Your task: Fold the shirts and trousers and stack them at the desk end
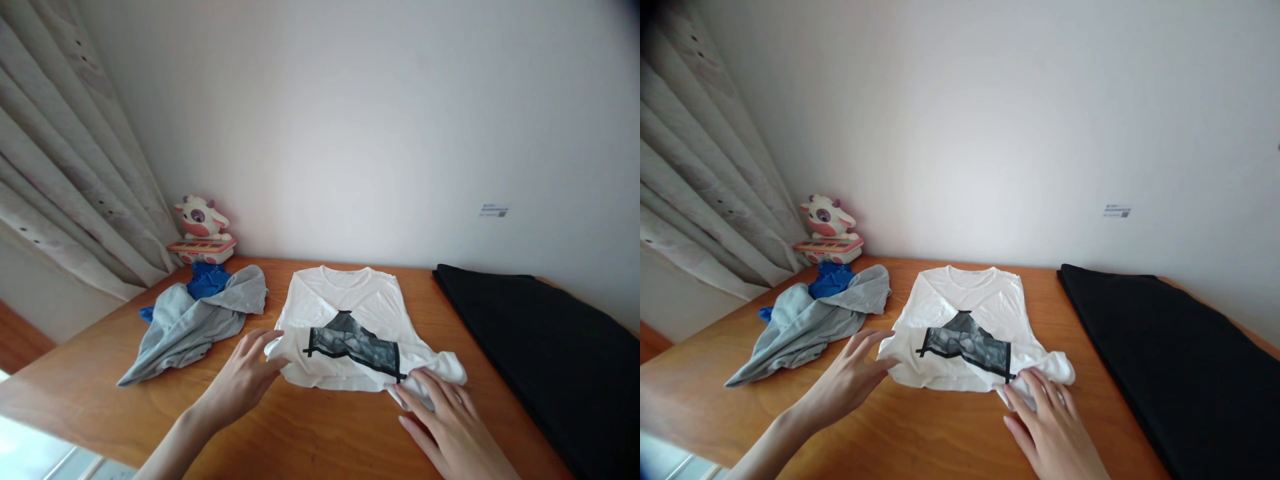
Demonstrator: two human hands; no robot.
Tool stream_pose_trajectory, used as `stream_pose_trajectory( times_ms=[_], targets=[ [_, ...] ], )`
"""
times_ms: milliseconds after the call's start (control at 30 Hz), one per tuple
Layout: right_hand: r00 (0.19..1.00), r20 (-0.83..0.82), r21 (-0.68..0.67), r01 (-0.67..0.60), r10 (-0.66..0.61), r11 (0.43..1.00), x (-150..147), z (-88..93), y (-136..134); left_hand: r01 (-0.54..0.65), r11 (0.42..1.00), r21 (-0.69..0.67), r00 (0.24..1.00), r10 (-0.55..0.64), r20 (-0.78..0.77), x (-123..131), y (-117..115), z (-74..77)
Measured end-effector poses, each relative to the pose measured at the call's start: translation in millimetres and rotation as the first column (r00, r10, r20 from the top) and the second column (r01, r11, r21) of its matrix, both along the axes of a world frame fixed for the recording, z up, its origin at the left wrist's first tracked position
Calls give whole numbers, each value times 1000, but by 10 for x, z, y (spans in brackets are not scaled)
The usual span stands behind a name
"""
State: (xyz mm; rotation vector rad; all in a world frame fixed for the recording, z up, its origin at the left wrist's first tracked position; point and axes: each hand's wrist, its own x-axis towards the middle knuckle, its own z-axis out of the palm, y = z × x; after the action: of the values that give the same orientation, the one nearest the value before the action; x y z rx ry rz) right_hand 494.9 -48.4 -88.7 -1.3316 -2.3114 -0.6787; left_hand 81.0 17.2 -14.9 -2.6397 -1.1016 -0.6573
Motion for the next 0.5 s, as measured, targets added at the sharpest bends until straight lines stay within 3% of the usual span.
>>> stream_pose_trajectory(
  times_ms=[133,267,400,500],
  targets=[
    [993,-22,87,116,-115,989,-70,-152,19,79,983,-166,943,-20,332,50,-26,236],
    [980,-52,126,196,-191,972,-176,-146,27,125,907,-403,783,159,602,178,-43,384],
    [985,-110,88,146,-136,985,-290,6,57,313,816,-486,467,313,827,342,-29,482],
    [987,-150,66,69,-59,995,-308,123,62,505,716,-482,217,435,874,397,3,541]
  ],
)
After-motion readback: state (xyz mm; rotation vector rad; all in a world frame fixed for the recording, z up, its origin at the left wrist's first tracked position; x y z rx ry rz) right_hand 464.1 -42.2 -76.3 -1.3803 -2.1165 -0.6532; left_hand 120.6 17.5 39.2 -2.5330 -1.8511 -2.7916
